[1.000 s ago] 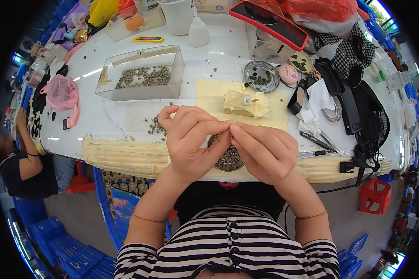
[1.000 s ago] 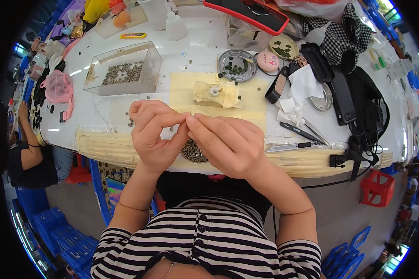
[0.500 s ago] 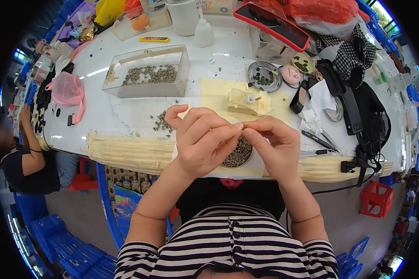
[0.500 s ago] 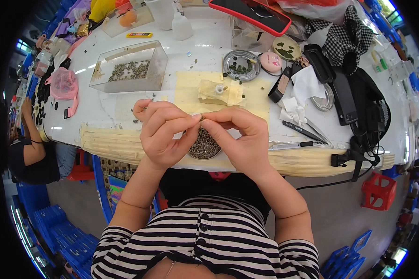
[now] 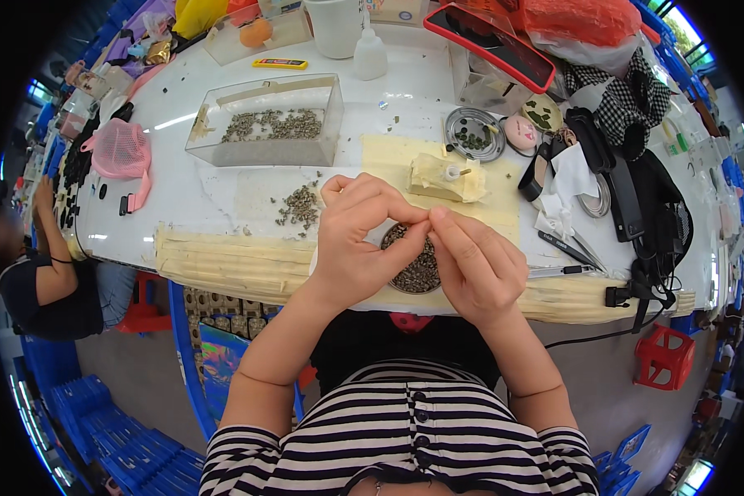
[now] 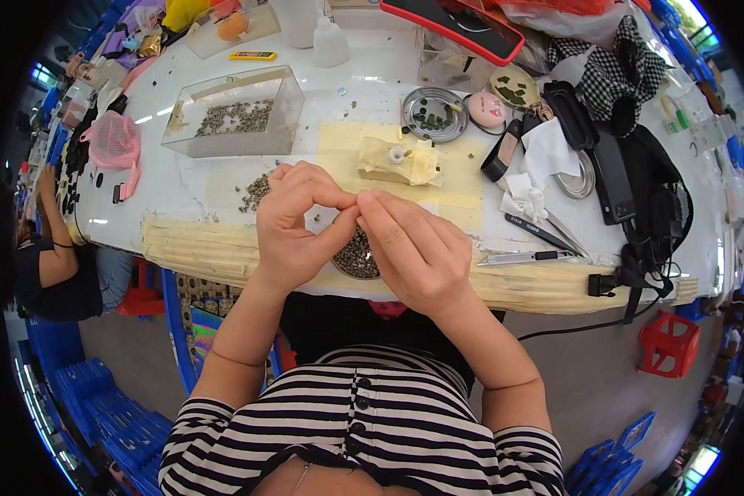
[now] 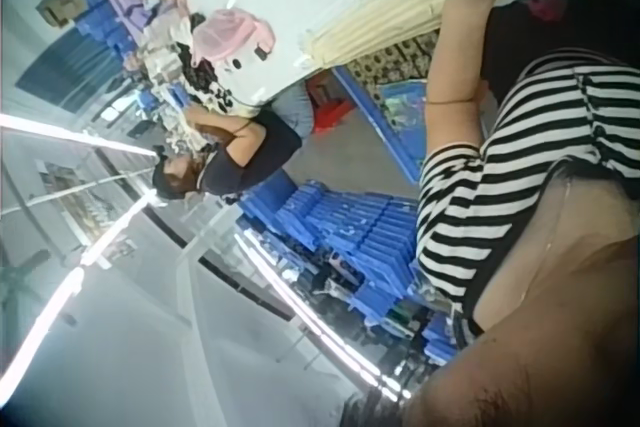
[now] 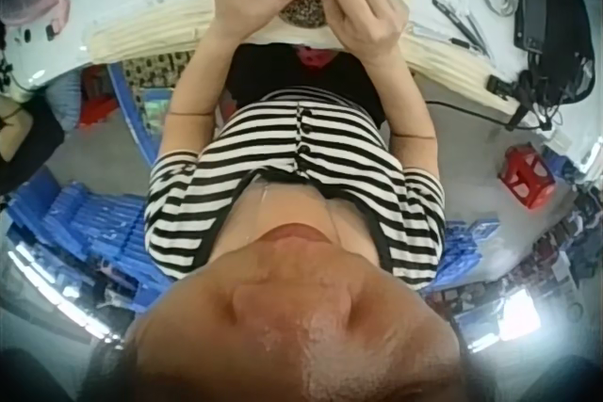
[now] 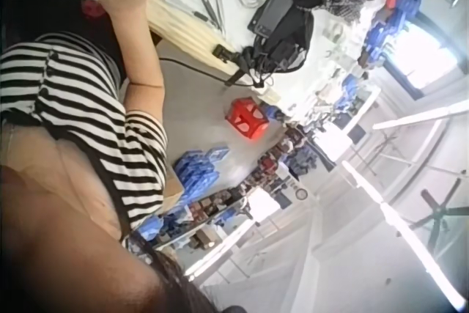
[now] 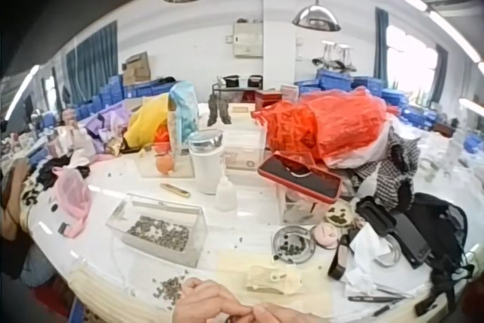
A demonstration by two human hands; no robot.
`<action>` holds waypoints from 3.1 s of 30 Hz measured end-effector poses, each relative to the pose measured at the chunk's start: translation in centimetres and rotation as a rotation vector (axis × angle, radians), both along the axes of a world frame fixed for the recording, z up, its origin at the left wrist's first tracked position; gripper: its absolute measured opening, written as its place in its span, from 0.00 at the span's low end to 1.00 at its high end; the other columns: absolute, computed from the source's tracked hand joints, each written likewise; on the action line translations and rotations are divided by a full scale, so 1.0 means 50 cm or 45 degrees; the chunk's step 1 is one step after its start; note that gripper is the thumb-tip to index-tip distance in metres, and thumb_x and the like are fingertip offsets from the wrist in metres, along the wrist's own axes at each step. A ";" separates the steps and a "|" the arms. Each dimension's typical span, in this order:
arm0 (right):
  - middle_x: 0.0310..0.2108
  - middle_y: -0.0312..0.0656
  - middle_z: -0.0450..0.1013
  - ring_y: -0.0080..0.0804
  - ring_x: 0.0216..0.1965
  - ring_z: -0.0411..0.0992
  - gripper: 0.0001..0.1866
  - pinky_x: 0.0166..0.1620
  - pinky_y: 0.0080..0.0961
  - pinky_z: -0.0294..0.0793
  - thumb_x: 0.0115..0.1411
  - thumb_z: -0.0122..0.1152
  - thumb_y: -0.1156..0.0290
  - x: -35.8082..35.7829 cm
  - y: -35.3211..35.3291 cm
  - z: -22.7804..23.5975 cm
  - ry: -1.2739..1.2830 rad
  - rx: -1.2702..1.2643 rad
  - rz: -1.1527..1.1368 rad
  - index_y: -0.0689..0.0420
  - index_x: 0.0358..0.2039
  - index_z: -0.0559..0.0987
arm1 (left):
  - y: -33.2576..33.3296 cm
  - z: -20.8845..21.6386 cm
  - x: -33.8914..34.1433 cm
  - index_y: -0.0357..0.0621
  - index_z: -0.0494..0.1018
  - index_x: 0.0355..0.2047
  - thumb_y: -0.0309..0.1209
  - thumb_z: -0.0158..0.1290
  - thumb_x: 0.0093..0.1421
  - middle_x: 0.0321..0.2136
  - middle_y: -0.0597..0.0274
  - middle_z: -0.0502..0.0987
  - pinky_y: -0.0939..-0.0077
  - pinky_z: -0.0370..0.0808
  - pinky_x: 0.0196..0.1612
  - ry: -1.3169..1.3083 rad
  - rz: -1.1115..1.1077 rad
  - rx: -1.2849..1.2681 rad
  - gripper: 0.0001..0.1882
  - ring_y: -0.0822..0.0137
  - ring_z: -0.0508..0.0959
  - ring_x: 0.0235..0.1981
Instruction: Assembling small plastic and metal components onto a base at a factory workbench.
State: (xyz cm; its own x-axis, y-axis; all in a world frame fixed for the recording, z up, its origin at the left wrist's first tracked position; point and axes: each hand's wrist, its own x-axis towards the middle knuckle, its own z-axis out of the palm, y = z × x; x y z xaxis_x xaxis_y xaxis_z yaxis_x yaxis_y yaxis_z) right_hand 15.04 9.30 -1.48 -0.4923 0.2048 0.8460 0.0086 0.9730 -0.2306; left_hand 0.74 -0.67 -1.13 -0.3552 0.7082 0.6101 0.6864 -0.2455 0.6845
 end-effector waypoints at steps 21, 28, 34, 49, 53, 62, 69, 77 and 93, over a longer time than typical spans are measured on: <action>0.31 0.41 0.80 0.23 0.29 0.78 0.08 0.35 0.19 0.78 0.56 0.69 0.80 0.032 0.014 0.004 -0.039 -1.415 0.500 0.64 0.38 0.83 | 0.003 -0.002 0.013 0.56 0.82 0.32 0.27 0.68 0.43 0.26 0.78 0.75 0.65 0.55 0.49 0.465 0.144 0.207 0.14 0.71 0.74 0.32; 0.27 0.44 0.79 0.31 0.23 0.76 0.10 0.27 0.20 0.74 0.50 0.72 0.80 0.005 0.003 -0.004 0.048 -0.300 0.057 0.63 0.35 0.83 | 0.011 -0.006 0.012 0.54 0.81 0.29 0.26 0.68 0.44 0.25 0.76 0.75 0.64 0.55 0.48 0.381 0.203 0.103 0.12 0.72 0.74 0.31; 0.27 0.42 0.79 0.27 0.26 0.77 0.06 0.32 0.20 0.76 0.55 0.69 0.79 0.011 -0.001 -0.001 0.034 -0.820 0.163 0.64 0.33 0.82 | 0.009 -0.004 0.014 0.51 0.82 0.31 0.24 0.67 0.45 0.25 0.74 0.75 0.68 0.56 0.46 0.440 0.183 0.132 0.12 0.70 0.74 0.31; 0.30 0.39 0.79 0.21 0.31 0.77 0.06 0.37 0.18 0.77 0.67 0.57 0.75 0.038 0.013 0.015 -0.137 -1.764 0.634 0.65 0.38 0.78 | 0.003 0.002 0.007 0.53 0.82 0.31 0.25 0.68 0.44 0.26 0.76 0.76 0.68 0.56 0.45 0.274 -0.003 0.120 0.12 0.70 0.74 0.32; 0.31 0.39 0.78 0.21 0.32 0.77 0.08 0.37 0.18 0.77 0.68 0.56 0.72 0.042 0.023 0.012 -0.159 -1.943 0.809 0.64 0.41 0.77 | 0.003 0.004 0.003 0.52 0.83 0.31 0.25 0.68 0.45 0.26 0.75 0.77 0.71 0.57 0.42 0.101 -0.116 0.091 0.11 0.71 0.75 0.32; 0.32 0.38 0.78 0.20 0.33 0.76 0.07 0.39 0.17 0.76 0.67 0.58 0.73 0.040 0.018 0.014 -0.112 -1.954 0.795 0.64 0.41 0.77 | 0.004 0.003 0.009 0.53 0.82 0.31 0.26 0.68 0.44 0.26 0.76 0.76 0.69 0.56 0.45 0.205 -0.023 0.106 0.12 0.70 0.75 0.32; 0.29 0.41 0.78 0.25 0.26 0.76 0.07 0.30 0.20 0.75 0.56 0.69 0.79 0.024 0.008 -0.001 -0.024 -0.768 0.204 0.63 0.35 0.81 | 0.008 -0.001 0.022 0.55 0.81 0.30 0.27 0.68 0.44 0.26 0.76 0.75 0.64 0.54 0.49 0.478 0.225 0.121 0.12 0.71 0.74 0.33; 0.27 0.42 0.78 0.34 0.25 0.77 0.11 0.30 0.24 0.77 0.51 0.71 0.80 0.003 -0.005 -0.002 0.053 -0.435 0.064 0.62 0.36 0.82 | 0.013 -0.016 0.016 0.55 0.81 0.31 0.28 0.68 0.44 0.26 0.77 0.74 0.63 0.53 0.49 0.465 0.288 0.105 0.12 0.72 0.74 0.32; 0.26 0.39 0.78 0.22 0.27 0.76 0.04 0.34 0.18 0.75 0.60 0.64 0.78 0.019 -0.003 -0.005 -0.023 -1.203 0.251 0.64 0.32 0.79 | 0.010 -0.010 0.017 0.56 0.82 0.32 0.29 0.68 0.44 0.25 0.77 0.75 0.64 0.53 0.48 0.515 0.199 0.124 0.13 0.72 0.74 0.32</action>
